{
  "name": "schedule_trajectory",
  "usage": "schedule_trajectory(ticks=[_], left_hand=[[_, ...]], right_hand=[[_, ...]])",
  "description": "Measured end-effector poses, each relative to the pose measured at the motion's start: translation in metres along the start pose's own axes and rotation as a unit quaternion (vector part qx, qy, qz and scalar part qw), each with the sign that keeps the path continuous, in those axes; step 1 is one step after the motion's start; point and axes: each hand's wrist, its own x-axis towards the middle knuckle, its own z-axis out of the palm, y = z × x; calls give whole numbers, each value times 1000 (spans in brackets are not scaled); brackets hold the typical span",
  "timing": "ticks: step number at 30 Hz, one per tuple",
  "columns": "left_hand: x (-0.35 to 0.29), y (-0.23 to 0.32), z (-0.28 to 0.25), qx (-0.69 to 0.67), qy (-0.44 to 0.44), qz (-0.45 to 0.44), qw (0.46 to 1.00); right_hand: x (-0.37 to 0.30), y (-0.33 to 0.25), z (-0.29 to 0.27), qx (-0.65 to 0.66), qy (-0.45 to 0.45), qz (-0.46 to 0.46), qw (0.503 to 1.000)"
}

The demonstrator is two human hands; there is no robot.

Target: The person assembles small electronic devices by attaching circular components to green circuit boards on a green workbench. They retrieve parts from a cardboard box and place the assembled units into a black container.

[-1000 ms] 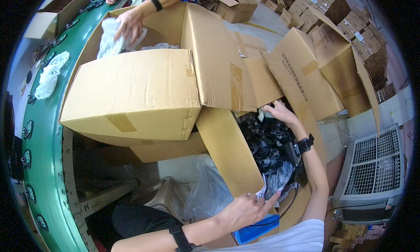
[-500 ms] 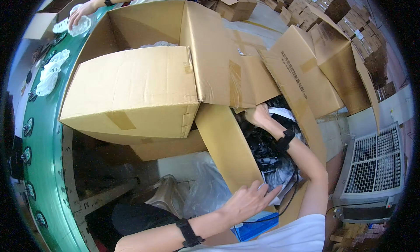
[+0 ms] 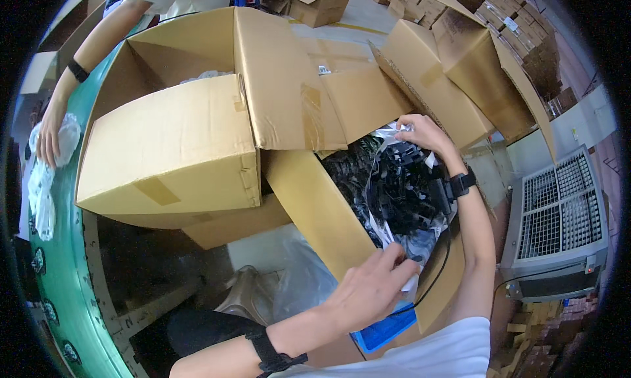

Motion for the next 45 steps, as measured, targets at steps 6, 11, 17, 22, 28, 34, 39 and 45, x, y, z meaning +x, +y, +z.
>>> schedule_trajectory(ticks=[6,11,17,22,28,34,39,45], left_hand=[[4,2,-15,-72,23,-23,997],[21,-2,-23,-176,143,65,972],[21,21,-59,-211,154,9,965],[4,31,-79,-199,183,11,963],[-14,46,-106,-209,207,11,956],[-43,59,-123,-196,239,29,950],[-87,92,-152,-213,257,36,942],[-172,133,-194,-197,359,1,912]], right_hand=[[-4,39,-19,35,20,-18,999],[12,40,-49,14,17,-28,999],[23,35,-81,22,-19,7,1000],[20,13,-90,33,-18,-15,999],[24,-38,-104,28,-16,-12,999],[31,-69,-117,75,12,-13,997],[33,-155,-170,-32,20,-100,994],[81,-310,-166,-41,17,-221,974]])
